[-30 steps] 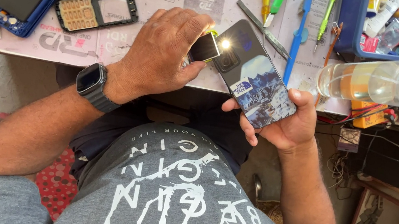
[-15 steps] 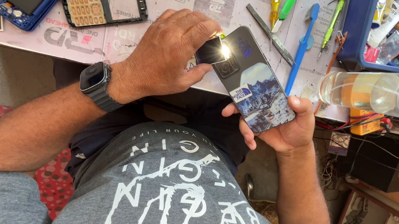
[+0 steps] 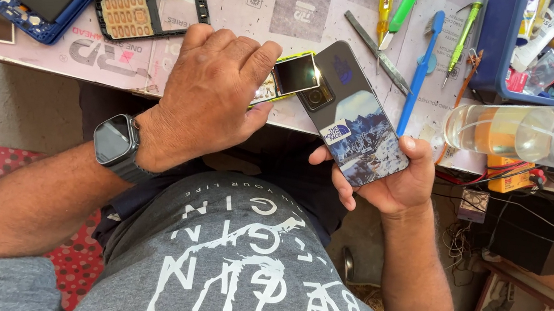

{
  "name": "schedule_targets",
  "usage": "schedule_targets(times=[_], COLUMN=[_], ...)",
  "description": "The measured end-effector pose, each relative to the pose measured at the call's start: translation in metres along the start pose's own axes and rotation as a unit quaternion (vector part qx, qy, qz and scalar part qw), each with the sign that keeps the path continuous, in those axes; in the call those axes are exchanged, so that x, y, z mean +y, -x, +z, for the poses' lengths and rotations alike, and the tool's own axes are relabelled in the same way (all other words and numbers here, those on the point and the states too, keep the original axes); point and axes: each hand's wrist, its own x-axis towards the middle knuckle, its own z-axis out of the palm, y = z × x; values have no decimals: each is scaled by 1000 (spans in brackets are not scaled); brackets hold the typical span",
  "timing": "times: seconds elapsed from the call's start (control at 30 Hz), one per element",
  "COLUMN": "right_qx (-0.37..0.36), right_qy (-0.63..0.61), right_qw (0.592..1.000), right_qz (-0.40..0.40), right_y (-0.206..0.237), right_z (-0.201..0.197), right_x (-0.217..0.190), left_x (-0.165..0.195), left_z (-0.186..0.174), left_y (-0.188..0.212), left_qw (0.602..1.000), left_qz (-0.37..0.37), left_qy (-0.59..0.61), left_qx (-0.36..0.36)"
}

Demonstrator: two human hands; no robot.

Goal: The person uses a smartphone's flashlight to inspect the screen of a small, yellow feature phone. They repeatedly turn the flashlight on and off, moving the light across the screen to check for defects or damage.

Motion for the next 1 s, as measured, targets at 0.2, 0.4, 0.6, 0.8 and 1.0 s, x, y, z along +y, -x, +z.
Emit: schedule_targets(times=[0.2, 0.4, 0.6, 0.8, 1.0], right_qx=[-5, -20, -37, -55, -67], right_qy=[-25, -62, -90, -115, -139], right_qw=[1000, 997, 993, 988, 984], right_qz=[-17, -41, -72, -92, -88], right_y=[21, 29, 42, 66, 71], right_z=[2, 2, 4, 15, 16], right_x=[4, 5, 2, -16, -33], left_x=[12, 21, 36, 66, 78], left_z=[-1, -5, -8, -25, -32], left_y=[3, -8, -29, -63, -92], left_qw=[998, 995, 993, 991, 987], left_qz=[42, 87, 110, 131, 159], left_qy=[30, 0, 3, -4, -30], left_qx=[35, 47, 41, 13, 8])
